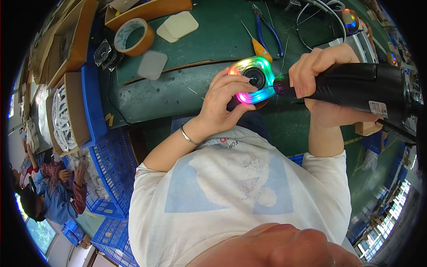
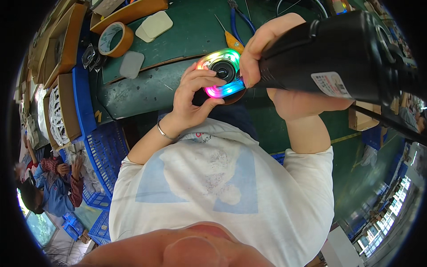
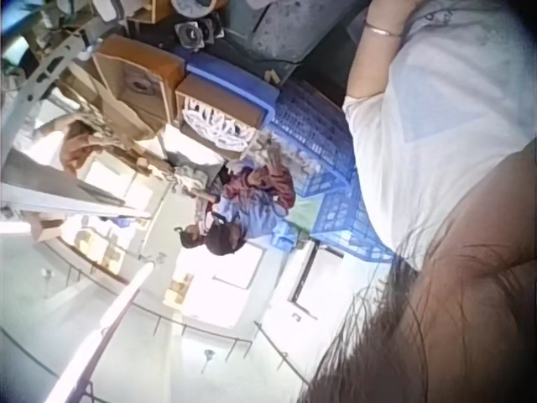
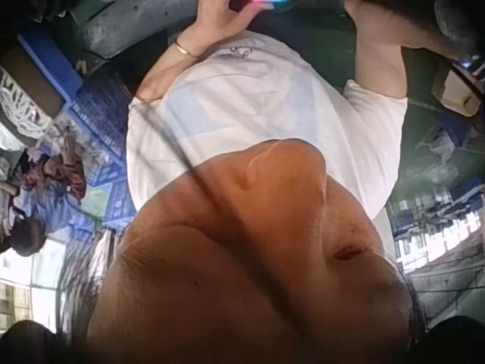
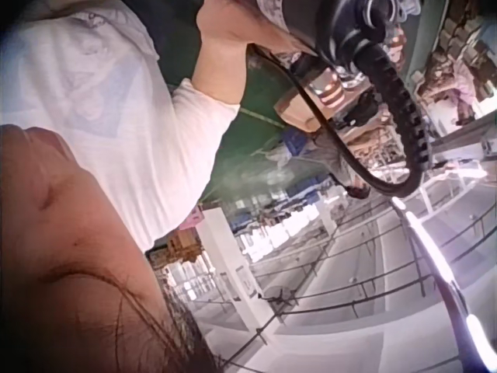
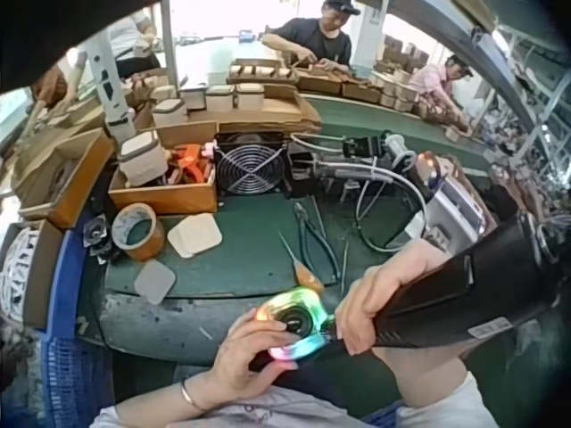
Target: Assembling a small cubic electronic device with LED lights using a soldering iron and electric screwdriver.
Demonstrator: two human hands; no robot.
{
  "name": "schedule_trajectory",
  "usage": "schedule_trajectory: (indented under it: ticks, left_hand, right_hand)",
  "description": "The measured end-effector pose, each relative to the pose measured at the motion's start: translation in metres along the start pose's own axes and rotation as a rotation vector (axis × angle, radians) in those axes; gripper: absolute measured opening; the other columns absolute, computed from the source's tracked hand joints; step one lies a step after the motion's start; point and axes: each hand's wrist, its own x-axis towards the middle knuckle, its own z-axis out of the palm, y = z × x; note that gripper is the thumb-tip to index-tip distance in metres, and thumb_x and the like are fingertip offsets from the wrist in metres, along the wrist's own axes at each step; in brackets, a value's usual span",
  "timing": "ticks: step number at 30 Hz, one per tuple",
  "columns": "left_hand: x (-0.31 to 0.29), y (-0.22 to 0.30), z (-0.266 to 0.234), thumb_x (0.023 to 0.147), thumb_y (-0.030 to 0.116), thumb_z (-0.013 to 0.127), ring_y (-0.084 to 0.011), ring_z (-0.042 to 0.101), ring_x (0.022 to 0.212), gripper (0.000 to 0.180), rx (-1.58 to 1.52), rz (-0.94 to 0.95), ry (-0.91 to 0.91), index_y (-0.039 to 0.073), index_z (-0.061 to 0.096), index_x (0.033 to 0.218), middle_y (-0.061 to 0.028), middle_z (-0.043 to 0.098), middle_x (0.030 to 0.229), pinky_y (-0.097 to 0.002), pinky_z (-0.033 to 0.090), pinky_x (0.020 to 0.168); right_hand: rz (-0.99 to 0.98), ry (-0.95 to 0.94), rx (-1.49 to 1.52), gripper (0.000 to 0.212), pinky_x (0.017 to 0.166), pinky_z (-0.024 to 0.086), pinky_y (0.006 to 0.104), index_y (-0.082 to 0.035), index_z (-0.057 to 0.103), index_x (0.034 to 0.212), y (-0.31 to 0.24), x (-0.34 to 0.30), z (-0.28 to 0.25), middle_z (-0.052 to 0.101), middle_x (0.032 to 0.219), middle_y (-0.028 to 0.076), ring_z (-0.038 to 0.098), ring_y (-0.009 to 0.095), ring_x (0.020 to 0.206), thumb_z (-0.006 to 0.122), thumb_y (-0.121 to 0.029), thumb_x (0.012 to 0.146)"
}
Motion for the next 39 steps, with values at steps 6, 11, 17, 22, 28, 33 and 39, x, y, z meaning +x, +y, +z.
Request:
schedule_trajectory:
  ticks: [6, 11, 17, 22, 28, 33, 39]
  left_hand:
    - [0.001, 0.003, -0.002, 0.071, 0.014, 0.082, -0.0250, 0.060, 0.111, 0.038, 0.030, -0.018, -0.031, 0.010, 0.063, 0.104, -0.0034, 0.069, 0.105, -0.0529, 0.037, 0.106]
    - [0.001, 0.003, -0.002, 0.072, 0.015, 0.082, -0.0245, 0.060, 0.111, 0.037, 0.047, -0.003, -0.058, 0.010, 0.063, 0.104, -0.0031, 0.069, 0.105, -0.0533, 0.037, 0.106]
    - [-0.001, 0.002, 0.000, 0.073, 0.017, 0.081, -0.0244, 0.061, 0.110, 0.037, 0.033, -0.002, -0.016, 0.010, 0.062, 0.104, -0.0023, 0.069, 0.105, -0.0542, 0.037, 0.106]
    - [-0.001, 0.000, 0.001, 0.074, 0.017, 0.081, -0.0245, 0.061, 0.110, 0.036, 0.035, -0.011, 0.002, 0.011, 0.063, 0.103, -0.0014, 0.070, 0.105, -0.0540, 0.037, 0.106]
    - [0.001, 0.002, 0.002, 0.074, 0.017, 0.081, -0.0245, 0.061, 0.110, 0.034, 0.035, -0.011, -0.009, 0.011, 0.062, 0.102, -0.0019, 0.070, 0.105, -0.0542, 0.036, 0.107]
    - [-0.001, 0.002, 0.004, 0.075, 0.013, 0.080, -0.0253, 0.061, 0.110, 0.039, 0.008, -0.022, 0.006, 0.010, 0.058, 0.107, -0.0018, 0.069, 0.100, -0.0538, 0.035, 0.107]
    - [-0.007, 0.004, 0.001, 0.074, 0.007, 0.076, -0.0245, 0.060, 0.100, 0.045, -0.158, -0.160, 0.020, 0.005, 0.051, 0.113, -0.0079, 0.064, 0.092, -0.0471, 0.039, 0.104]
  right_hand:
    - [-0.085, -0.190, 0.074, 0.083, 0.048, 0.044, 0.0276, -0.002, 0.050, 0.096, 0.001, 0.009, -0.003, 0.054, 0.063, 0.005, 0.051, 0.014, 0.049, 0.053, -0.083, 0.073]
    - [-0.177, -0.347, 0.154, 0.071, 0.048, 0.045, 0.0279, -0.002, 0.052, 0.093, 0.005, 0.015, -0.007, 0.055, 0.062, 0.004, 0.052, 0.014, 0.049, 0.060, -0.072, 0.080]
    - [-0.182, -0.427, 0.194, 0.061, 0.047, 0.046, 0.0281, -0.003, 0.051, 0.083, 0.007, 0.019, -0.009, 0.054, 0.058, 0.004, 0.053, 0.014, 0.046, 0.062, -0.064, 0.084]
    - [-0.153, -0.394, 0.162, 0.061, 0.047, 0.046, 0.0278, -0.004, 0.049, 0.077, 0.009, 0.019, -0.007, 0.053, 0.055, 0.004, 0.052, 0.014, 0.044, 0.061, -0.064, 0.084]
    - [-0.164, -0.274, 0.242, 0.076, 0.048, 0.045, 0.0284, -0.003, 0.050, 0.086, 0.011, 0.006, -0.005, 0.053, 0.059, 0.005, 0.051, 0.015, 0.047, 0.056, -0.078, 0.076]
    - [-0.167, -0.051, 0.275, 0.096, 0.049, 0.043, 0.0303, -0.001, 0.050, 0.094, 0.007, -0.007, -0.009, 0.052, 0.061, 0.005, 0.049, 0.017, 0.049, 0.051, -0.093, 0.064]
    - [-0.161, 0.749, -0.322, 0.107, 0.059, 0.043, 0.0354, 0.003, 0.056, 0.090, -0.037, 0.009, -0.102, 0.049, 0.060, 0.011, 0.047, 0.024, 0.056, 0.007, -0.091, 0.075]
